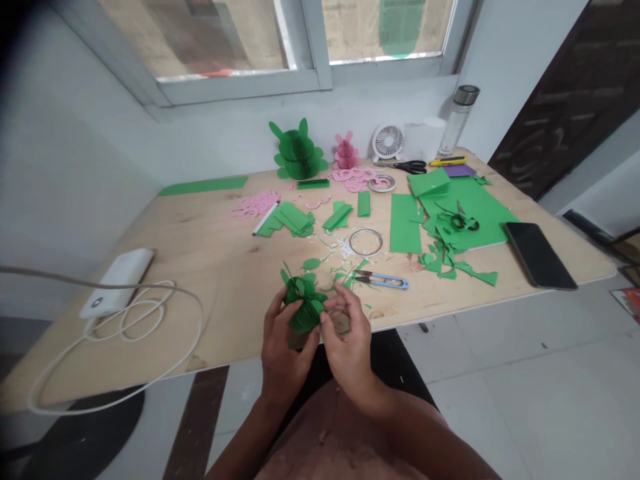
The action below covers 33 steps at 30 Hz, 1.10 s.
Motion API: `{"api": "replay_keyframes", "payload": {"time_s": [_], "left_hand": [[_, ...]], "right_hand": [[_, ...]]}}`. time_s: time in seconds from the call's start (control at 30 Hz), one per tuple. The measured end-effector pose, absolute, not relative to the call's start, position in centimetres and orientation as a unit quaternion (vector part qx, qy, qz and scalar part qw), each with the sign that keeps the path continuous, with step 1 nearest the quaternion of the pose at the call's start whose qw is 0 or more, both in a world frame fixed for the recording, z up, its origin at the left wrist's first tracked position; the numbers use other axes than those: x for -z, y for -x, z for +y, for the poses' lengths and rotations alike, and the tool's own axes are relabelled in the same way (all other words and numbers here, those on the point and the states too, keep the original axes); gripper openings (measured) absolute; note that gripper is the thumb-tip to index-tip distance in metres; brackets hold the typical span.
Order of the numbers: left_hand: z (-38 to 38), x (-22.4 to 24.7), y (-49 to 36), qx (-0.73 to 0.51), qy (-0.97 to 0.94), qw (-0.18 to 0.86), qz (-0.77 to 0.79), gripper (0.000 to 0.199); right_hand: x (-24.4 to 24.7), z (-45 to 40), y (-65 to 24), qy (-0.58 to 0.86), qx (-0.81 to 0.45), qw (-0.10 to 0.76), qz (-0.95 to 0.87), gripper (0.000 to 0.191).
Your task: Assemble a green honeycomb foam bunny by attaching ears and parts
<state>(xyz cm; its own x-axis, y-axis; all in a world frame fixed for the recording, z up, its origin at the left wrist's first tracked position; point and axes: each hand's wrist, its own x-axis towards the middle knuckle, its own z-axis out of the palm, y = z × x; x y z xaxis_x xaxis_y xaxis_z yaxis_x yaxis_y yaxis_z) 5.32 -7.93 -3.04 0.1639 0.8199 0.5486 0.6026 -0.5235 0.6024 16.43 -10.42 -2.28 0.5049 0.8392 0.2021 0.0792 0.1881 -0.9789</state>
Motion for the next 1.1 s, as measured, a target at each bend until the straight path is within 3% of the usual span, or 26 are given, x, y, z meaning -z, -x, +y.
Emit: {"api": "replay_keyframes", "payload": {"time_s": [0.8,0.97,1.1], "left_hand": [[-8.0,4.2,-4.1,-0.480,-0.708,0.224,0.466,0.046],[-8.3,4.0,-4.2,-0.482,-0.680,0.289,0.471,0.048],[-8.4,4.1,-4.4,-0.503,-0.640,0.338,0.472,0.038]], "right_hand": [[1.6,-12.2,-14.8,0.533,-0.249,0.594,-0.549,0.049],[1.6,-12.3,-14.8,0.532,-0.264,0.587,-0.550,0.049],[1.6,-12.4,-14.7,0.529,-0.279,0.582,-0.551,0.048]]}}
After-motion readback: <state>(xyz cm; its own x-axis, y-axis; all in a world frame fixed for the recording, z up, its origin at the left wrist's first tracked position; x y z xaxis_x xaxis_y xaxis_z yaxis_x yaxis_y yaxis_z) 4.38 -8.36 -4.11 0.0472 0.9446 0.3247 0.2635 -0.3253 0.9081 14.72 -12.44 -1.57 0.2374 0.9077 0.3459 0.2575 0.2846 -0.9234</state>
